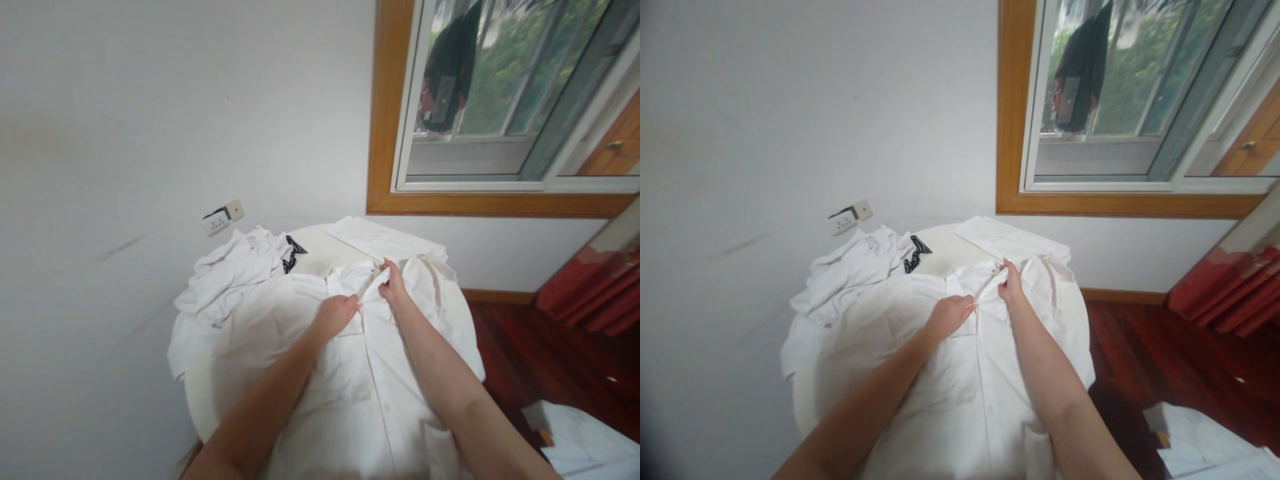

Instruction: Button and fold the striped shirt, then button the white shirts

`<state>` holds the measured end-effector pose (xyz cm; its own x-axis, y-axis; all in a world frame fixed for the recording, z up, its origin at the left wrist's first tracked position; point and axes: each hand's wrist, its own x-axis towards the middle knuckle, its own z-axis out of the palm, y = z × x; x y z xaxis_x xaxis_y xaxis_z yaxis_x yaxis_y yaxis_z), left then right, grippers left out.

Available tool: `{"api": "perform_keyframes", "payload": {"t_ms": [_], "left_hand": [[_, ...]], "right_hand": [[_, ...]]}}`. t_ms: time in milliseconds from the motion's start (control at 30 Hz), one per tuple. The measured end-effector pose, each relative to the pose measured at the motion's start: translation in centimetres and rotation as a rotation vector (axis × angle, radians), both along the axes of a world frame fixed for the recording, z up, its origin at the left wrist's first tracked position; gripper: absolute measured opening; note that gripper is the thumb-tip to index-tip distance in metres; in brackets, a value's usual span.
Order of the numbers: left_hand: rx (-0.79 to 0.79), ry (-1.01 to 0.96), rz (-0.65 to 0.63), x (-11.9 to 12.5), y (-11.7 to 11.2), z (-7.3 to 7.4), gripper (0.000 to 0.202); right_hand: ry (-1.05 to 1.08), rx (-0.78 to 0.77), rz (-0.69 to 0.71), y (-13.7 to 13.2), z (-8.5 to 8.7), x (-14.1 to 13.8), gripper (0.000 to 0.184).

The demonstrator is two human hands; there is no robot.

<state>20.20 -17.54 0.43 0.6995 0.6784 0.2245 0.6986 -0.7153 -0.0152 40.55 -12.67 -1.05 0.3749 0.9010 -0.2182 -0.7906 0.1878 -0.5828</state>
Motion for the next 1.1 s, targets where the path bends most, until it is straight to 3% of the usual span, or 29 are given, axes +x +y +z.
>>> {"api": "perform_keyframes", "payload": {"t_ms": [300, 600, 767, 833, 900, 1000, 1100], "left_hand": [[0.083, 0.001, -0.147, -0.5, 0.4, -0.6, 0.032], [-0.011, -0.032, -0.004, -0.4, 0.3, -0.7, 0.038], [-0.115, -0.08, -0.062, -0.8, 0.8, -0.7, 0.033], [-0.147, -0.107, -0.08, -1.0, 1.1, -0.9, 0.03], [-0.16, -0.13, -0.09, -1.2, 1.3, -1.1, 0.028], [-0.166, -0.147, -0.089, -1.2, 1.3, -1.5, 0.027], [-0.177, -0.172, -0.077, -1.1, 1.4, -1.8, 0.028]], "right_hand": [[-0.086, 0.041, 0.049, 0.1, -0.2, -0.2, 0.034], [-0.092, 0.08, 0.01, 0.2, -0.5, 0.3, 0.043], [-0.15, 0.069, -0.05, 0.4, -0.7, 0.5, 0.044], [-0.282, 0.008, -0.11, 0.4, -0.5, 0.3, 0.041], [-0.558, -0.073, -0.212, 0.1, 0.0, 0.0, 0.036], [-1.211, -0.127, -0.375, -1.2, 1.8, -0.9, 0.028], [-1.777, -0.05, -0.417, -3.4, 4.1, -2.1, 0.021]]}}
